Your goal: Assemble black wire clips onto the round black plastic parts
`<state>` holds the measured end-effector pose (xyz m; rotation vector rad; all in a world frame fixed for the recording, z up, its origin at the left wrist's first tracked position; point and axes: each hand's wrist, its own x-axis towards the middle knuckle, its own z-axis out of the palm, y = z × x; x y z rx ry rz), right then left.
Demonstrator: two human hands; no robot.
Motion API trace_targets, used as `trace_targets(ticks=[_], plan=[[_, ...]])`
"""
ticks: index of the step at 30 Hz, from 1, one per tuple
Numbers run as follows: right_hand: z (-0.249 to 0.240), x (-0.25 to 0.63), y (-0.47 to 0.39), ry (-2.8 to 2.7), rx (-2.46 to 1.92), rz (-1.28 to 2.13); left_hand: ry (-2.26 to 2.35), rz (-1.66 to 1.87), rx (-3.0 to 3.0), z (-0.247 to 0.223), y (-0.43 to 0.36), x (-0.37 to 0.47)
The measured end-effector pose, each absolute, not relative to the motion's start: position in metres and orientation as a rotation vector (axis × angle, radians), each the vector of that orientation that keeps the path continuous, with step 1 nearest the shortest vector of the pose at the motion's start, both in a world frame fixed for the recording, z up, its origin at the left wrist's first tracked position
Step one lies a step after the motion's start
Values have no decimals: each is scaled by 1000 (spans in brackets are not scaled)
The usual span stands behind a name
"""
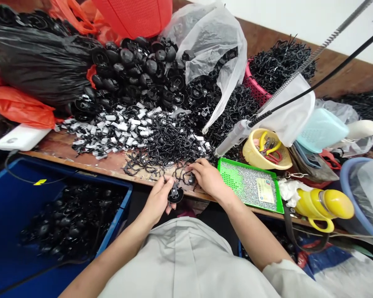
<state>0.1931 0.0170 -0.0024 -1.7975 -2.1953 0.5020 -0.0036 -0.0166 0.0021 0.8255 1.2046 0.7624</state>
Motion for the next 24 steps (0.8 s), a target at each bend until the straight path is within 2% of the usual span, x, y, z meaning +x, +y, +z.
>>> trace_targets(ticks=[6, 16, 20, 24], plan=[[-5, 191, -2, -2176, -1780, 535, 1220, 836, 777, 3, -15, -10], [-12, 197, -2, -2112, -1800, 529, 950, 792, 594, 13, -19, -10], [17, 194, -9, -1979, -1506, 382, 904, 772, 570, 21, -23, -12], [44, 182, -24, -2164, -1127, 489, 896, 781, 616, 23, -25, -9]])
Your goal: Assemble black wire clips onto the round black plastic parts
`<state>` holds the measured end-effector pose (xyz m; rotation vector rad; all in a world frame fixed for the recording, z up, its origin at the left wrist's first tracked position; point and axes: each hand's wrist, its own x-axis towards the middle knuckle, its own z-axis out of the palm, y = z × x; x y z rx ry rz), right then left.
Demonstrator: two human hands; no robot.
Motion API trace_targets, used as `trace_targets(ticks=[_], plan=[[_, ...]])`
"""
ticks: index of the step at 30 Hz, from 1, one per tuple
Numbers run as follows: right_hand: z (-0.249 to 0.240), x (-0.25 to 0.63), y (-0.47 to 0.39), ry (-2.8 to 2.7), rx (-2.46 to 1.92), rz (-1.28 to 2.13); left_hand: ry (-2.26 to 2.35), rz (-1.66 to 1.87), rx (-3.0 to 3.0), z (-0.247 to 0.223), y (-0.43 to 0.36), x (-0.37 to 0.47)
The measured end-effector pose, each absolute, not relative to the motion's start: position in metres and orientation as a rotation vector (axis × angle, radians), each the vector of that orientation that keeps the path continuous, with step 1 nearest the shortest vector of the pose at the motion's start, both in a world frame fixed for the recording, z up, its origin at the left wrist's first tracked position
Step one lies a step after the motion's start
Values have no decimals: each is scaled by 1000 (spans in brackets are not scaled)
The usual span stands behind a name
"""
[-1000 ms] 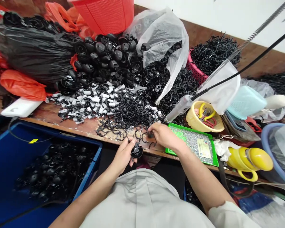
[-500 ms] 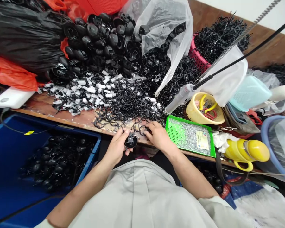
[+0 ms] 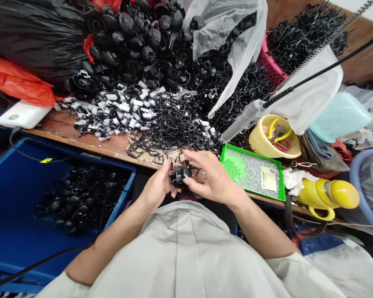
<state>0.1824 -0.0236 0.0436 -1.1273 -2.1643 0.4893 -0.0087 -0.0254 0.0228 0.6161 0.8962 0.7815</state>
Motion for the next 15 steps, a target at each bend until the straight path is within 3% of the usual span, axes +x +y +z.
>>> trace_targets(ticks=[15], plan=[[31, 173, -30, -2292, -1017, 585, 974, 767, 921, 12, -29, -9]])
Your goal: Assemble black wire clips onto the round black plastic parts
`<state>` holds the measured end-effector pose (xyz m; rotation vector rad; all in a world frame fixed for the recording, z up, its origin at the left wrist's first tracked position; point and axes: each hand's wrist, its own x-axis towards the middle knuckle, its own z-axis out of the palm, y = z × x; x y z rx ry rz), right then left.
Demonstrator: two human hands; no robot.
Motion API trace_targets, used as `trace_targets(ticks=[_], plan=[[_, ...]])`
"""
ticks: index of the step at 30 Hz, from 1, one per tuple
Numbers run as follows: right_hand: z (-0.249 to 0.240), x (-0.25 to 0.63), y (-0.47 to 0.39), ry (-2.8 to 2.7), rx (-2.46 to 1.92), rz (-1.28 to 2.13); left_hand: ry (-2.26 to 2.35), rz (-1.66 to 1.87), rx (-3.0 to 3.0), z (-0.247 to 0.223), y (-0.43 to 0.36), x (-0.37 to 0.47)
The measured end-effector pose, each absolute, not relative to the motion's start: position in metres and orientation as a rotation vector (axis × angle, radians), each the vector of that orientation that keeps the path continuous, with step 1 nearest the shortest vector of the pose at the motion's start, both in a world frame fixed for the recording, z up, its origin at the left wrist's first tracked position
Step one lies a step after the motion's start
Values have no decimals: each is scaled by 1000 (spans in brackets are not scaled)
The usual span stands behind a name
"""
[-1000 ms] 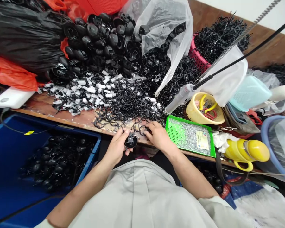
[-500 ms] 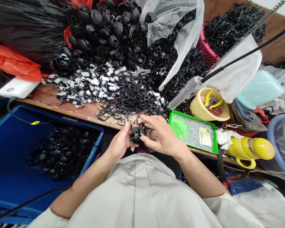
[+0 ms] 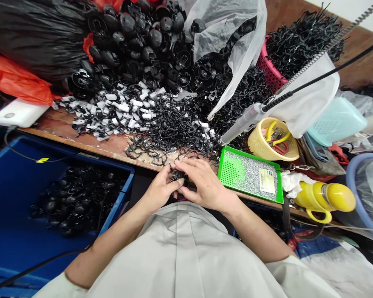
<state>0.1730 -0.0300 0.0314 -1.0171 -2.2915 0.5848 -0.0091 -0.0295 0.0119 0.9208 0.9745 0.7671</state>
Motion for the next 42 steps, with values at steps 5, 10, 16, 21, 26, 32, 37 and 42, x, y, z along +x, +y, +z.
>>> trace_targets(ticks=[5, 10, 16, 21, 26, 32, 37, 42], plan=[[32, 175, -32, -1943, -1094, 630, 945, 856, 1143, 9, -30, -14], [32, 178, -40, -1903, -1111, 724, 978, 931, 1443, 4, -29, -16], [39, 177, -42, -1934, -1071, 658, 965, 934, 1550, 9, -31, -14], [24, 173, -35, -2020, -1008, 522, 1014, 875, 1603, 15, -31, -12], [18, 184, -19, -2160, -1125, 640, 1038, 631, 1254, 11, -23, -9], [42, 190, -18, -2707, -972, 473, 852, 400, 646, 13, -23, -14], [44, 184, -34, -2786, -1111, 363, 954, 406, 855, 14, -31, -10], [25, 166, -38, -2099, -1401, 905, 1294, 800, 1691, 5, -39, 0]])
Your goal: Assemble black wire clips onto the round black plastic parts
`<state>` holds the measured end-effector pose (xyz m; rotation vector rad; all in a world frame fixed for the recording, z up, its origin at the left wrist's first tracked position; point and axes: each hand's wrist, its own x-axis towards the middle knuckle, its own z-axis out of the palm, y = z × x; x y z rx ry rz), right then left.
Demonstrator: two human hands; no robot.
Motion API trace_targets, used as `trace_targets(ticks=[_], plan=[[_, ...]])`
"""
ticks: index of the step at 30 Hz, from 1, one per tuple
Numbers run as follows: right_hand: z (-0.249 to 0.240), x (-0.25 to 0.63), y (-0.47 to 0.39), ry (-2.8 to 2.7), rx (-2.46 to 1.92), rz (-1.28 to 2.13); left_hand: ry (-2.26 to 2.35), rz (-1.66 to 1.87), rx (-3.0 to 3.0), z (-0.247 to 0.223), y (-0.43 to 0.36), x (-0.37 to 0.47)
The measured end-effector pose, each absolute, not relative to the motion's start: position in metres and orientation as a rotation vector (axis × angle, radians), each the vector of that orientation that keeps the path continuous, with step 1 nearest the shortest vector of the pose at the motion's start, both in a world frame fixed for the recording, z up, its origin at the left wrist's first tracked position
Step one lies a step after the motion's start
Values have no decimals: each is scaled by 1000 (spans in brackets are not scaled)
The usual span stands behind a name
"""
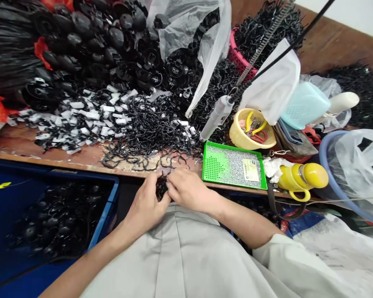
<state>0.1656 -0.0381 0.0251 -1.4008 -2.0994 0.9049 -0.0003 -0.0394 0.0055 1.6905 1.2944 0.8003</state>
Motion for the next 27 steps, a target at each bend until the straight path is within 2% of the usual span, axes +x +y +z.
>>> trace_targets(ticks=[4, 7, 9, 12, 17, 18, 21, 23, 27], plan=[[18, 157, -39, -972, -1203, 1808, 1237, 1158, 1930, 2, -33, 7], [26, 185, -40, -790, -1045, 2006, 1210, 1116, 1529, 5, -22, 18], [31, 218, -40, -957, -1122, 1856, 1195, 980, 1166, 8, -17, 26], [27, 268, -37, -1026, -1400, 1309, 1129, 799, 904, 10, -15, 41], [12, 317, -35, -1422, -1694, 1422, 1014, 577, 859, 11, -18, 70], [13, 325, -36, -1530, -1800, 1333, 1008, 556, 857, 10, -18, 75], [25, 346, -37, -1656, -2075, 784, 1037, 563, 857, 8, -16, 88], [35, 352, -32, -1572, -2006, 541, 1044, 590, 849, 6, -14, 94], [36, 331, 4, -1482, -1523, 549, 1050, 673, 823, -1, -10, 102]])
